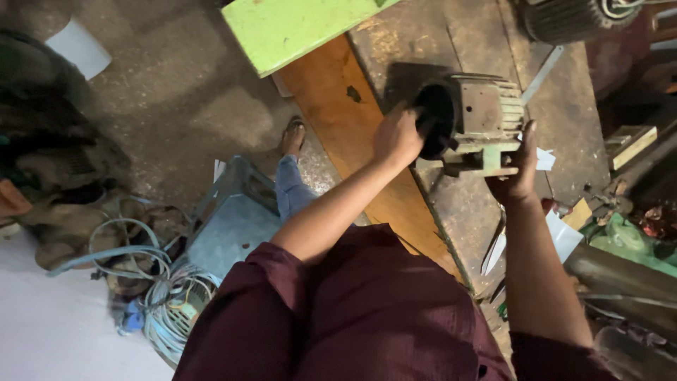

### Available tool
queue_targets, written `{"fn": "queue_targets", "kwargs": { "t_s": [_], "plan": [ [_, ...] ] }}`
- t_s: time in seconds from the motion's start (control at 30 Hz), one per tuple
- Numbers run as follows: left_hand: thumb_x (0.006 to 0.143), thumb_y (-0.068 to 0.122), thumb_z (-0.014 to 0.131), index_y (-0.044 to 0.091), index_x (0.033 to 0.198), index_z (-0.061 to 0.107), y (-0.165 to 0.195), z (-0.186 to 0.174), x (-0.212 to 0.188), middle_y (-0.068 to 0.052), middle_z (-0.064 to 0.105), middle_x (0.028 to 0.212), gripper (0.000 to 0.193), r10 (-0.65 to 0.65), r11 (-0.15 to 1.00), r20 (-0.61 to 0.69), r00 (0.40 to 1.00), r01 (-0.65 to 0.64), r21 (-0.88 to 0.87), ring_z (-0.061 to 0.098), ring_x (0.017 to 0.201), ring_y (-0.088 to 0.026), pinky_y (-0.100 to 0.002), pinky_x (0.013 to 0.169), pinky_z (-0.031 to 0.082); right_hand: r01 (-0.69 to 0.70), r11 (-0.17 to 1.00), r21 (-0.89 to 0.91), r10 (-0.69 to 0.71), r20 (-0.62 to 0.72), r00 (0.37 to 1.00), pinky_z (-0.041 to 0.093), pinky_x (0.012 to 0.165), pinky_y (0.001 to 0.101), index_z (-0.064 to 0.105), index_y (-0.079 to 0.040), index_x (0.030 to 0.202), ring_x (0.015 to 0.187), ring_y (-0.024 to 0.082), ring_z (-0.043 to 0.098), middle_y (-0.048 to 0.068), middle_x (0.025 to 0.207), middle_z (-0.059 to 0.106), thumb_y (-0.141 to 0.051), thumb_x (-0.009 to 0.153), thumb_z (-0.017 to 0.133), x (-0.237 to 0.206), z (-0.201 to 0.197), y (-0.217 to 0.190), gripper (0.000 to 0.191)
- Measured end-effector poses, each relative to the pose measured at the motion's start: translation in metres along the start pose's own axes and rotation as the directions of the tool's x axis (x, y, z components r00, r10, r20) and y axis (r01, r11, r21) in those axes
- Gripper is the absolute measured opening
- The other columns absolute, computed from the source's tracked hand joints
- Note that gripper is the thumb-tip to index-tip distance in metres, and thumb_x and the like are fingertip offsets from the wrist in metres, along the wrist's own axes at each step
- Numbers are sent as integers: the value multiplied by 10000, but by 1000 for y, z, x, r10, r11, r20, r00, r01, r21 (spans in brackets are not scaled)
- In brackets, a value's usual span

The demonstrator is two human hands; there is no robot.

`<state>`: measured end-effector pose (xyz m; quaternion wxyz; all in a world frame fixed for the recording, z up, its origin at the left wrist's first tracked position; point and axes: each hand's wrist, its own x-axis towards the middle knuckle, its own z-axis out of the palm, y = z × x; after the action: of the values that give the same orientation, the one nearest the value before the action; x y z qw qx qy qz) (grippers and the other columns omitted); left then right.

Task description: The person cuts small rectangular pieces of white insulating material using scissors and inserts them into the slots of a cylindrical motor stator. The person repeatedly cuts and places the pieces into the stator slots on a cluttered workbench.

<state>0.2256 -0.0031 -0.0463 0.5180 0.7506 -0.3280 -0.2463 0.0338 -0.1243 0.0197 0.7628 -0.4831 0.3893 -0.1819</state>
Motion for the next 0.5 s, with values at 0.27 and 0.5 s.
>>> {"fn": "queue_targets", "kwargs": {
  "t_s": [0.27, 0.5],
  "plan": [
    [847, 284, 695, 88, 1015, 782, 4, 28, 45, -186, 739, 916, 272, -51, 995, 232, 971, 29, 101, 730, 879, -364, -477, 746, 540, 144, 959, 245, -60, -318, 946, 495, 1037, 384, 461, -88, 1522, 1188, 245, 586, 108, 1276, 629, -632, 1041, 484, -36, 20, 35, 727],
    [978, 127, 617, 20, 1133, 717, 45, 5, 44, -210, 730, 1094, 213, 291, 957, 78, 954, -291, -3, 696, 1051, -373, -442, 917, 521, -47, 570, -820, -577, -441, 687, 457, 1040, 427, 652, -43, 1375, 1277, 333, 527, 211, 1436, 537, -433, 1101, 535, -80, -11, 27, 491]
  ]
}}
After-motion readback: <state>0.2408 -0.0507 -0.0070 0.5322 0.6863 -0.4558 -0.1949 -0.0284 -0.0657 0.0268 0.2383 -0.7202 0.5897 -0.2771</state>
